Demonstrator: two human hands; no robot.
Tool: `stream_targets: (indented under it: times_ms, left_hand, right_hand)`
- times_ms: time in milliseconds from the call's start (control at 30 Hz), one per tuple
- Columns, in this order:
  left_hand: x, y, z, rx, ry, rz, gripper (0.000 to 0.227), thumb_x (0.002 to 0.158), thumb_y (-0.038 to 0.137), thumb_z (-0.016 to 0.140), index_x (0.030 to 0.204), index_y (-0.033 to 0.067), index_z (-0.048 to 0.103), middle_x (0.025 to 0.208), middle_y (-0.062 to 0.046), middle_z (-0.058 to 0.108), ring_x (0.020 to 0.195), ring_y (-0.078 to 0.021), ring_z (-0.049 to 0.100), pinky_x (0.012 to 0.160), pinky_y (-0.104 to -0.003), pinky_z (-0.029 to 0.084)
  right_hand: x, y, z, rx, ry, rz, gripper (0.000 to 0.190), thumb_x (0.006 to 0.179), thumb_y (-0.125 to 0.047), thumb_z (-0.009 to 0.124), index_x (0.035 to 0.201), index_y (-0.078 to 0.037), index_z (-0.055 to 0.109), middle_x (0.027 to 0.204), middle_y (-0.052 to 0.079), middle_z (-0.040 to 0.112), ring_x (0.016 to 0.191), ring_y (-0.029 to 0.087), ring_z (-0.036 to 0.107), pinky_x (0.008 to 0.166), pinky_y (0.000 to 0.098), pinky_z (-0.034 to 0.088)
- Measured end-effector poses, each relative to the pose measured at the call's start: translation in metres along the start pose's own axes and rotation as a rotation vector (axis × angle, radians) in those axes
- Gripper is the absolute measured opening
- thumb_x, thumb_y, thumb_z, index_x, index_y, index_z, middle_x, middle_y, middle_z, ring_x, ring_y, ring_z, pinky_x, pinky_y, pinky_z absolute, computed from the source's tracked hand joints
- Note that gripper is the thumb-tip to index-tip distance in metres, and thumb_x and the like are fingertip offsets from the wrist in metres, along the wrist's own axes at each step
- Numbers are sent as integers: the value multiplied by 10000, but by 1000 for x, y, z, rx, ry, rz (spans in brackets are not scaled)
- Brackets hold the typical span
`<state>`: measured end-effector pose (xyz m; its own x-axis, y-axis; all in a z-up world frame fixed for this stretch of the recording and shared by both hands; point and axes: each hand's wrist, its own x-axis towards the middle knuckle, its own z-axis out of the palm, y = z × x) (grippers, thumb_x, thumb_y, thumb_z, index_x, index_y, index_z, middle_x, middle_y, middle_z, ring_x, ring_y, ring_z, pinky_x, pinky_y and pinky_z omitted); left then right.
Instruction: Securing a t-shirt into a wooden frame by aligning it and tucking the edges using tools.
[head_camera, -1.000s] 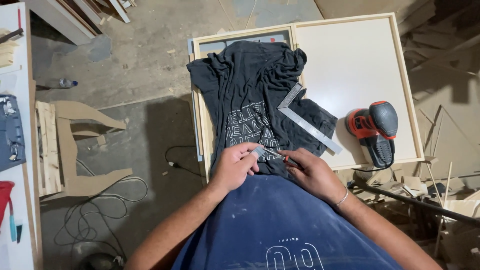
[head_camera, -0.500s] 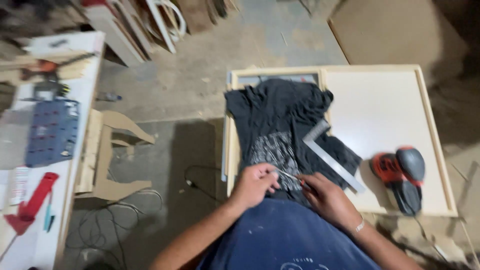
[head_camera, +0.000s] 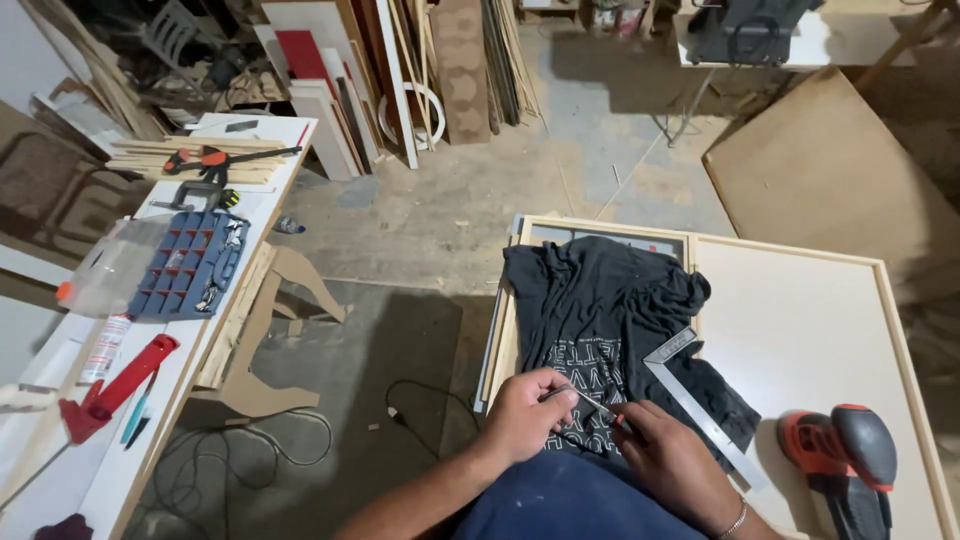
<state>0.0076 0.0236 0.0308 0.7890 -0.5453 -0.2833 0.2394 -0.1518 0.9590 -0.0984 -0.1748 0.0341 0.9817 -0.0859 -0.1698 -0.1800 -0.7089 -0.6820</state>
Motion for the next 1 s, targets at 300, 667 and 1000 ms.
stream_targets:
  times_ms: [300, 667, 1000]
  left_hand:
    - [-11, 22, -17, -52, 60, 102, 126, 908, 86, 642, 964, 17, 731, 708, -80, 694, 615, -121, 637, 528, -240, 517]
    - [-24, 44, -20, -14, 86, 84, 144, 869, 56, 667, 930, -11, 780, 633, -149, 723, 524, -147, 630, 524, -241, 502]
    - [-29, 51, -16, 75, 73, 27, 164, 873, 96, 669, 945, 9, 787, 647, -118, 742, 538, -127, 655, 529, -234, 502]
  right_hand:
    - [-1, -44, -18, -59, 112, -206, 332, 936, -193, 652, 1266, -204, 680, 852, 29, 668, 750, 239, 692, 681, 355, 524]
    - [-5, -48, -15, -158, 202, -195, 384, 864, -101, 692, 1244, -160, 693, 914, 62, 704, 808, 301, 709, 624, 392, 572]
    - [-13, -48, -14, -220, 234, -168, 409, 868, -103, 690, 1265, -202, 694, 940, 42, 706, 847, 274, 705, 627, 363, 580]
